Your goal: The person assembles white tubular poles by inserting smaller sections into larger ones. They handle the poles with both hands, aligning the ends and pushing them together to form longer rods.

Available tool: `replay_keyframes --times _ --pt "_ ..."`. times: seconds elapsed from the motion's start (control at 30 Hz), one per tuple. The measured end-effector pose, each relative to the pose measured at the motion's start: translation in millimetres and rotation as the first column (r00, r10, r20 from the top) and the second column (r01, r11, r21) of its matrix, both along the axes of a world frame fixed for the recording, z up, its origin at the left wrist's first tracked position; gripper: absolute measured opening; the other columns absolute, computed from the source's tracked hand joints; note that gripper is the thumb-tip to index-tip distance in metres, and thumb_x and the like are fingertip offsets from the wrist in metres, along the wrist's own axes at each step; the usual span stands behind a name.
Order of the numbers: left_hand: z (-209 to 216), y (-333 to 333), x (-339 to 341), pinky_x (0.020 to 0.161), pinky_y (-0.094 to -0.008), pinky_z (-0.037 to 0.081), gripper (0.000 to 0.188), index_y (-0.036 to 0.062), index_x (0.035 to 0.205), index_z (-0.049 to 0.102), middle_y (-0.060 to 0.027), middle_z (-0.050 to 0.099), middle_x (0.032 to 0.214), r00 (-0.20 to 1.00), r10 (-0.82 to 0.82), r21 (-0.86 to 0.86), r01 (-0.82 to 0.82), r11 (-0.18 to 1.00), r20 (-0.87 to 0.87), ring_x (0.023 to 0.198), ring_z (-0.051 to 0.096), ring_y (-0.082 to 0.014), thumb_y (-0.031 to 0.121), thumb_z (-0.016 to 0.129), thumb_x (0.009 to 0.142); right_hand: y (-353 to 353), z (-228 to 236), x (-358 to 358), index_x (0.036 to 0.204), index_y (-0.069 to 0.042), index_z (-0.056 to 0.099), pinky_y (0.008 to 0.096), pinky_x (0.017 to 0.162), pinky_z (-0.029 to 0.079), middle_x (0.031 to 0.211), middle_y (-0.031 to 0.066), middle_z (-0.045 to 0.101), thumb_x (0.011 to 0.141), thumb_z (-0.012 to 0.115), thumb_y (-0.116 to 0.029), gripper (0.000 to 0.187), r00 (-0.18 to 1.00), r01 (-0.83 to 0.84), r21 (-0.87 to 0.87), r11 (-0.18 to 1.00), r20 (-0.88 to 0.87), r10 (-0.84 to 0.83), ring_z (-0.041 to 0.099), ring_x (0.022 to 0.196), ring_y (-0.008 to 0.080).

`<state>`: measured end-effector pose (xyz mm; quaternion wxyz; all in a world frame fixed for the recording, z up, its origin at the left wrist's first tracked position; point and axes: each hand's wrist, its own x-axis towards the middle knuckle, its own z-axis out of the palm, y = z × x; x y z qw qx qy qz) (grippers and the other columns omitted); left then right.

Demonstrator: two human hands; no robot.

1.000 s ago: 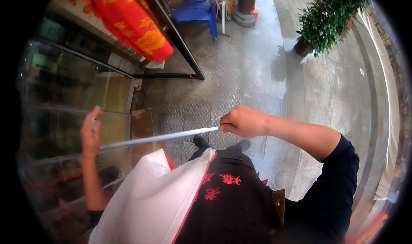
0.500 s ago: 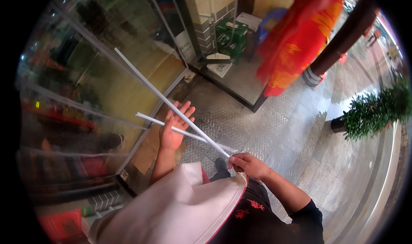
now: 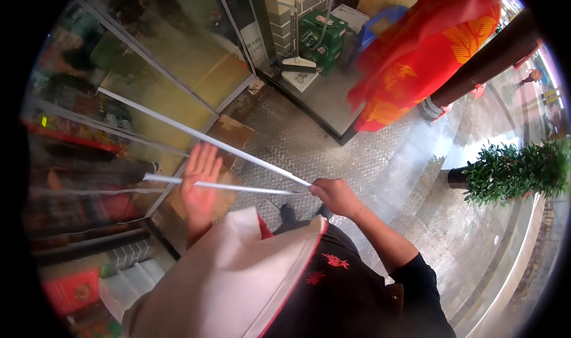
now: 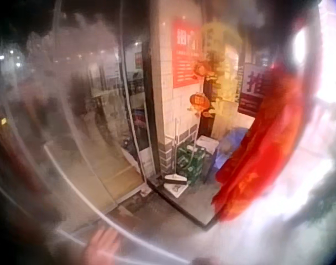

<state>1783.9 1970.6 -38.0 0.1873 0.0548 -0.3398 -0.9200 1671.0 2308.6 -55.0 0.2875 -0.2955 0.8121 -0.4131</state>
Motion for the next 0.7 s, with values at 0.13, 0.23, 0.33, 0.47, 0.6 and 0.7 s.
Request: replay_keyframes --times 0.13,0.23,0.33,0.47,0.6,0.7 --pt "-2.0 5.7 11.1 0.117 -0.0582 0.016 0.077 0.0014 0.151 0.024 -0.0250 0.021 0.157 0.989 0.145 0.010 -0.145 0.989 0.031 0.148 0.017 -0.0376 0.015 0.055 0.081 3.5 5.5 -8.1 0.092 -0.003 0.067 0.0426 0.065 0.050 0.071 0.0193 0.061 0.096 0.058 -0.025 0.024 0.988 -0.149 -0.086 0.985 -0.046 0.146 0.064 0.068 0.0348" --pt "23.7 20.9 -0.6 0.119 -0.0576 0.010 0.079 -0.0024 0.149 0.024 -0.0286 0.016 0.157 0.992 0.066 0.036 -0.062 0.997 -0.106 0.148 0.011 -0.0418 0.016 0.059 0.079 20.6 -8.8 -24.4 0.093 -0.003 0.067 0.0417 0.064 0.050 0.070 0.0174 0.062 0.095 0.059 -0.025 0.024 0.968 -0.245 -0.139 0.960 0.021 0.250 0.064 0.066 0.0339" --pt "48.4 11.5 36.2 0.120 -0.0577 0.007 0.082 -0.0054 0.148 0.023 -0.0299 0.012 0.157 0.927 0.349 -0.010 -0.353 0.935 -0.137 0.148 0.009 -0.0432 0.015 0.061 0.078 42.1 -16.1 -44.8 0.093 -0.004 0.067 0.0412 0.065 0.050 0.071 0.0159 0.063 0.096 0.059 -0.027 0.025 0.948 -0.314 -0.109 0.943 0.006 0.317 0.064 0.068 0.0320" --pt "41.7 24.2 64.9 0.121 -0.0549 0.007 0.081 -0.0082 0.149 0.014 -0.0292 0.007 0.158 0.938 0.270 0.091 -0.256 0.962 -0.218 0.147 0.008 -0.0446 0.005 0.053 0.080 42.9 -7.8 -41.5 0.090 -0.004 0.066 0.0371 0.062 0.048 0.065 0.0112 0.058 0.098 0.056 -0.027 0.026 0.885 -0.425 -0.190 0.885 0.117 0.450 0.058 0.061 0.0242" --pt "39.1 25.4 89.4 0.117 -0.0552 0.021 0.061 0.0014 0.145 0.036 -0.0270 0.031 0.151 0.938 0.340 -0.089 -0.346 0.934 -0.074 0.142 0.026 -0.0432 0.014 0.059 0.090 52.3 -21.6 -51.0 0.089 -0.004 0.066 0.0311 0.059 0.045 0.062 0.0058 0.054 0.099 0.056 -0.026 0.026 0.728 -0.474 -0.214 0.854 0.450 0.517 0.049 0.056 0.0158" --pt "46.3 15.4 115.1 0.106 -0.0474 0.039 0.049 0.0024 0.141 0.042 -0.0217 0.053 0.130 0.850 0.490 -0.391 -0.392 0.833 0.192 0.126 0.050 -0.0377 0.020 0.057 0.097 57.0 -23.2 -48.9 0.087 -0.003 0.066 0.0307 0.057 0.044 0.061 0.0058 0.055 0.097 0.059 -0.028 0.028 0.771 -0.458 -0.250 0.853 0.367 0.521 0.054 0.056 0.0150"
